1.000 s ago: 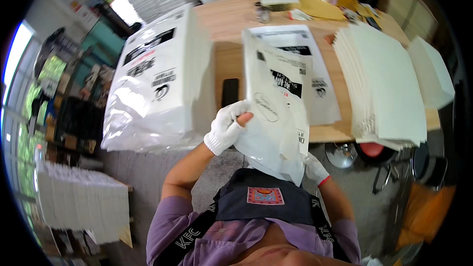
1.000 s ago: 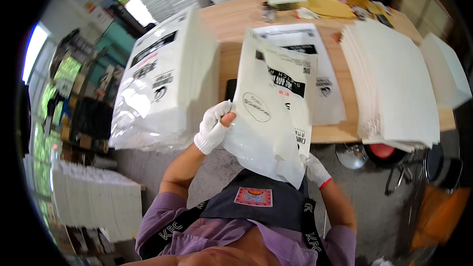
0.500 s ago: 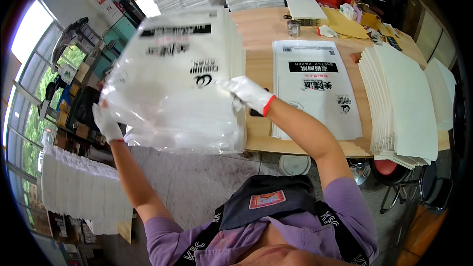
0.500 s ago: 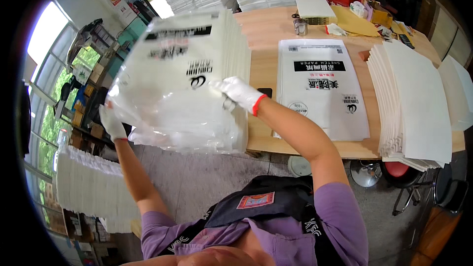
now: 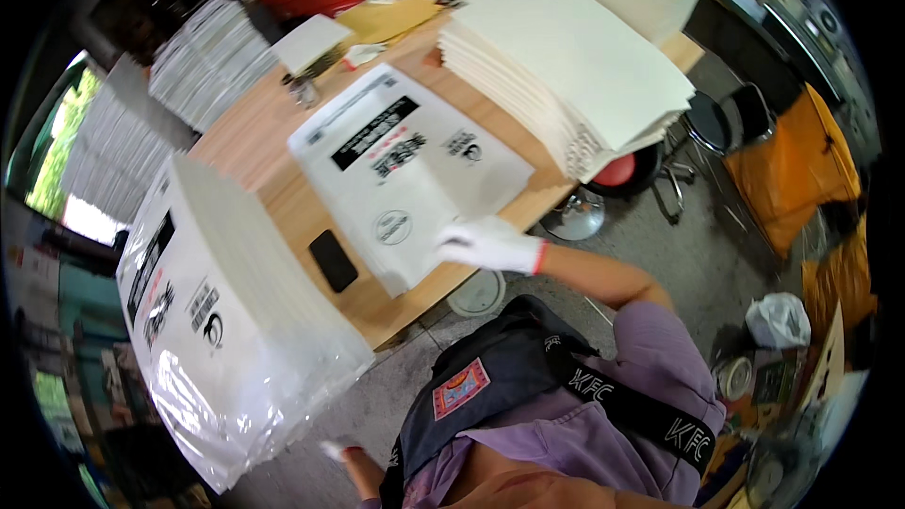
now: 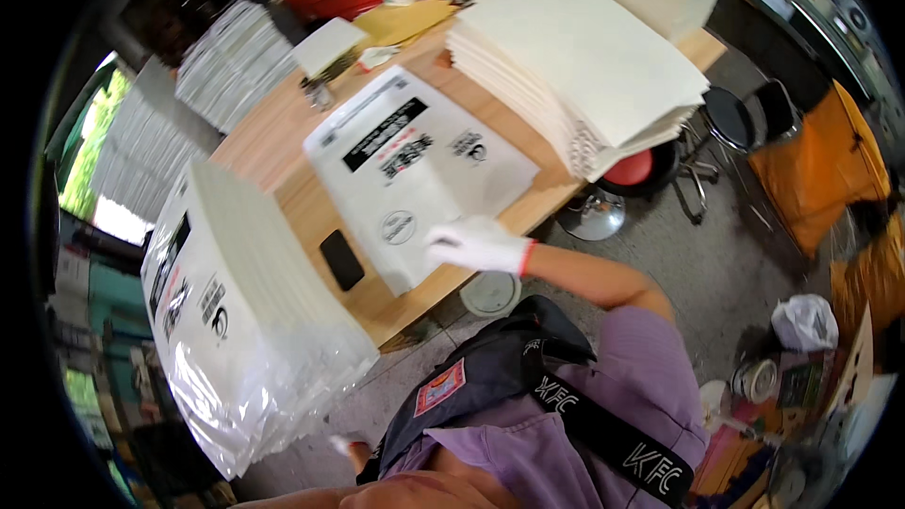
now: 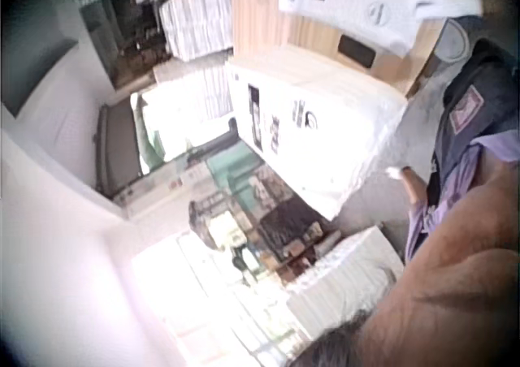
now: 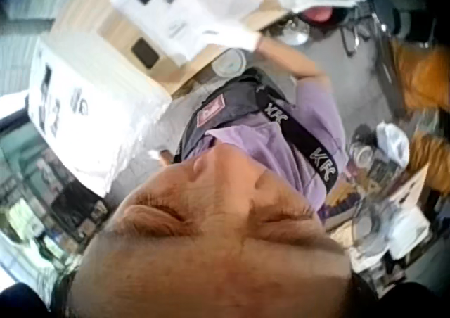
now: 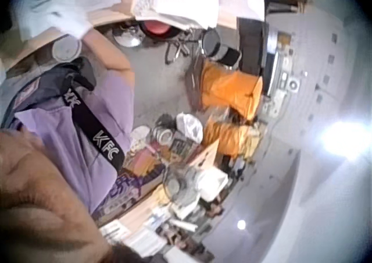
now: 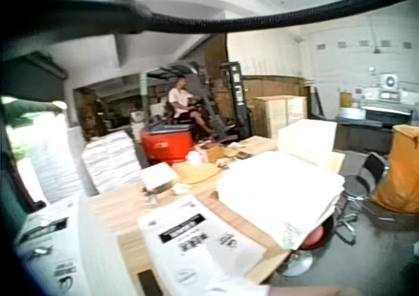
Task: The person places a stack of paper sheets into a plastic bag by hand and then sets the filled bag onto a separate pile on the table.
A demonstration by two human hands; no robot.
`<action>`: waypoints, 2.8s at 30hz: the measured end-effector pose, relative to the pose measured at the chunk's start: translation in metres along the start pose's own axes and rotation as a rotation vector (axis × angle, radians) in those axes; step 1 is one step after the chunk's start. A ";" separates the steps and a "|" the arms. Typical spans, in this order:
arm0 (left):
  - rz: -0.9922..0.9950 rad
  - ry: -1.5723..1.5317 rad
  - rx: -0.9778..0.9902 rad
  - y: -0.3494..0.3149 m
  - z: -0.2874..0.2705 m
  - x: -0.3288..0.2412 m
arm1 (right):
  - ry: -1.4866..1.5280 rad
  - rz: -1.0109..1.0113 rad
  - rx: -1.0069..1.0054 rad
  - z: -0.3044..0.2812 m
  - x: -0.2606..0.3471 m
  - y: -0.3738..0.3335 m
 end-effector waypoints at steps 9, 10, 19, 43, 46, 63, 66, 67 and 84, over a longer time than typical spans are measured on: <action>0.993 -1.457 -0.493 -0.130 -0.295 -0.186 | -0.961 0.221 -0.467 -0.209 -0.067 -0.143; 1.076 -1.352 -0.646 -0.164 -0.334 -0.178 | -0.935 0.204 -0.458 -0.215 -0.077 -0.148; 1.276 -1.188 -0.746 -0.226 -0.421 -0.188 | -0.805 0.109 -0.307 -0.261 -0.099 -0.139; 1.215 -1.306 -0.683 -0.215 -0.399 -0.206 | -1.008 -0.246 -0.504 -0.254 -0.091 -0.139; 1.373 -1.263 -0.741 -0.252 -0.454 -0.196 | -1.022 -0.095 -0.545 -0.258 -0.112 -0.136; 1.622 -1.591 -0.021 -0.367 -0.625 -0.132 | -0.205 0.327 -0.388 -0.242 -0.012 -0.181; 1.619 -1.445 0.038 -0.343 -0.621 -0.098 | 0.838 0.548 -0.658 -0.259 -0.113 -0.232; 1.598 -1.408 0.078 -0.337 -0.623 -0.094 | 1.089 0.373 -0.578 -0.249 -0.133 -0.229; 1.435 -0.809 -1.076 -0.433 -0.537 -0.203 | -0.175 0.498 -0.638 -0.157 -0.047 -0.154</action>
Point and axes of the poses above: each hand's wrist, its own y-axis towards the middle knuckle, its own z-axis out of the palm, x = y × z, the point moved 4 cm from there along y, towards the middle knuckle, and after that the axes turned 3 degrees about y, right-handed, at the moved point
